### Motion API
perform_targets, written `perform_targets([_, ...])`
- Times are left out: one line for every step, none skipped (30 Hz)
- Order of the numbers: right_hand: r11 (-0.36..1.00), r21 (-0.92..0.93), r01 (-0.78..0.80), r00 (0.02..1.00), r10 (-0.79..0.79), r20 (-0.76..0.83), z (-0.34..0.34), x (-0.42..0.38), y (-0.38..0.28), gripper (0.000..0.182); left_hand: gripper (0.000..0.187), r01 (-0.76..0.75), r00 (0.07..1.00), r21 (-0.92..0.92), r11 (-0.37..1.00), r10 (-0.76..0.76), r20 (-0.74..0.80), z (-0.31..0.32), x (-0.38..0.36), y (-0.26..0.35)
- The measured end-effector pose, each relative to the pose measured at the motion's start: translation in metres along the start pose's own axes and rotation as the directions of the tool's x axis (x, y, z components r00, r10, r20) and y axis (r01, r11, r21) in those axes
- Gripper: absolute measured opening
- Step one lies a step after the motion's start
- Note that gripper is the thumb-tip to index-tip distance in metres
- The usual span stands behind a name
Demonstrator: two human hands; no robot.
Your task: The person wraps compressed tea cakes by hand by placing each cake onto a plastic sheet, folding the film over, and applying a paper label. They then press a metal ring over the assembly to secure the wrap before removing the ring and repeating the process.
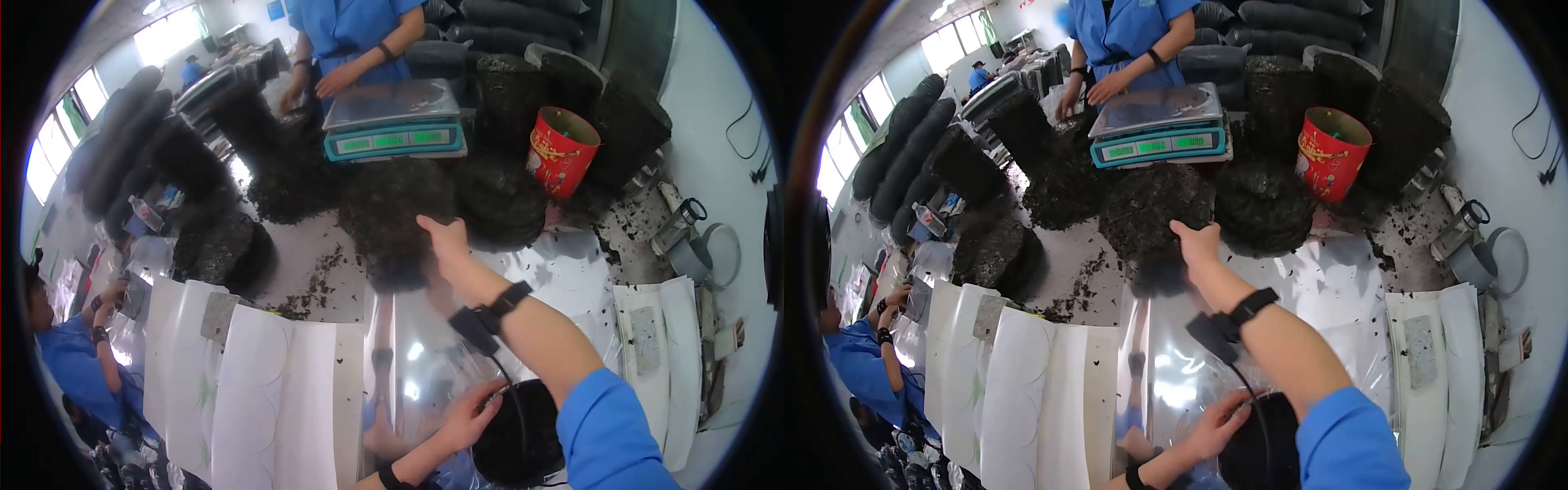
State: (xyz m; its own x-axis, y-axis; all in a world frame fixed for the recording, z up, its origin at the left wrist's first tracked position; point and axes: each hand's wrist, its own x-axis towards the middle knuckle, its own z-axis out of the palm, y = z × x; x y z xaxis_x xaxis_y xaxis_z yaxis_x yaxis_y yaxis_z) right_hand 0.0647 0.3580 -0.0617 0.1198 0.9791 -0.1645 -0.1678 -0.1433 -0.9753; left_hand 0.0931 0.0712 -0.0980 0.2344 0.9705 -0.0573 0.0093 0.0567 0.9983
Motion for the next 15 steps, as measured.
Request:
perform_targets([0.983,0.151,-0.105,0.982,0.079,0.171,-0.019,-0.017,-0.022,0.052,0.038,-0.001,1.000,-0.003,1.000,0.001,-0.004,-0.001,0.001,0.006])
perform_targets([0.934,0.273,-0.229,0.929,0.126,0.348,-0.040,-0.036,-0.043,0.047,0.038,-0.012,1.000,-0.001,1.000,0.012,-0.004,-0.003,0.002,0.009])
perform_targets([0.908,0.336,-0.251,0.911,0.104,0.399,-0.059,-0.057,-0.059,0.044,0.039,-0.019,1.000,0.090,0.996,0.020,-0.012,-0.005,0.003,0.012])
perform_targets([0.877,0.394,-0.274,0.893,0.080,0.443,-0.082,-0.078,-0.073,0.041,0.039,-0.024,1.000,0.178,0.984,0.027,-0.015,-0.006,0.003,0.015])
perform_targets([0.866,0.384,-0.321,0.867,0.106,0.486,-0.110,-0.096,-0.084,0.041,0.043,-0.054,0.994,0.197,0.979,0.072,-0.085,-0.008,0.002,0.018])
perform_targets([0.852,0.370,-0.370,0.841,0.139,0.523,-0.141,-0.116,-0.094,0.040,0.046,-0.077,0.982,0.212,0.974,0.110,-0.151,-0.010,-0.001,0.020])
perform_targets([0.871,0.320,-0.374,0.843,0.174,0.510,-0.171,-0.141,-0.109,0.045,0.051,-0.118,0.964,-0.195,0.974,0.066,-0.256,-0.018,-0.003,0.022])
perform_targets([0.884,0.272,-0.381,0.844,0.211,0.494,-0.199,-0.168,-0.120,0.049,0.056,-0.172,0.944,-0.561,0.810,-0.028,-0.329,-0.029,-0.006,0.027])
perform_targets([0.908,0.228,-0.351,0.858,0.214,0.466,-0.226,-0.190,-0.125,0.053,0.061,-0.166,0.962,-0.703,0.692,-0.042,-0.268,-0.040,-0.015,0.064])
perform_targets([0.930,0.184,-0.318,0.873,0.211,0.440,-0.251,-0.208,-0.126,0.058,0.066,-0.149,0.978,-0.819,0.554,-0.041,-0.206,-0.049,-0.025,0.104])
perform_targets([0.944,0.098,-0.315,0.869,0.246,0.430,-0.273,-0.222,-0.125,0.065,0.069,-0.092,0.979,-0.753,0.652,-0.080,-0.188,-0.052,-0.030,0.118])
perform_targets([0.945,0.101,-0.311,0.875,0.244,0.419,-0.282,-0.235,-0.126,0.065,0.072,-0.030,0.977,-0.672,0.740,-0.119,-0.174,-0.049,-0.034,0.127])
perform_targets([0.950,0.023,-0.310,0.881,0.278,0.384,-0.289,-0.247,-0.128,0.067,0.072,0.015,0.980,-0.598,0.801,-0.130,-0.149,-0.039,-0.035,0.132])
perform_targets([0.950,-0.052,-0.309,0.885,0.307,0.349,-0.295,-0.257,-0.130,0.069,0.072,0.014,0.983,-0.591,0.806,-0.121,-0.141,-0.031,-0.037,0.130])
perform_targets([0.956,-0.021,-0.291,0.859,0.271,0.434,-0.302,-0.255,-0.119,0.074,0.069,0.142,0.972,-0.532,0.835,-0.220,-0.085,-0.022,-0.039,0.124])
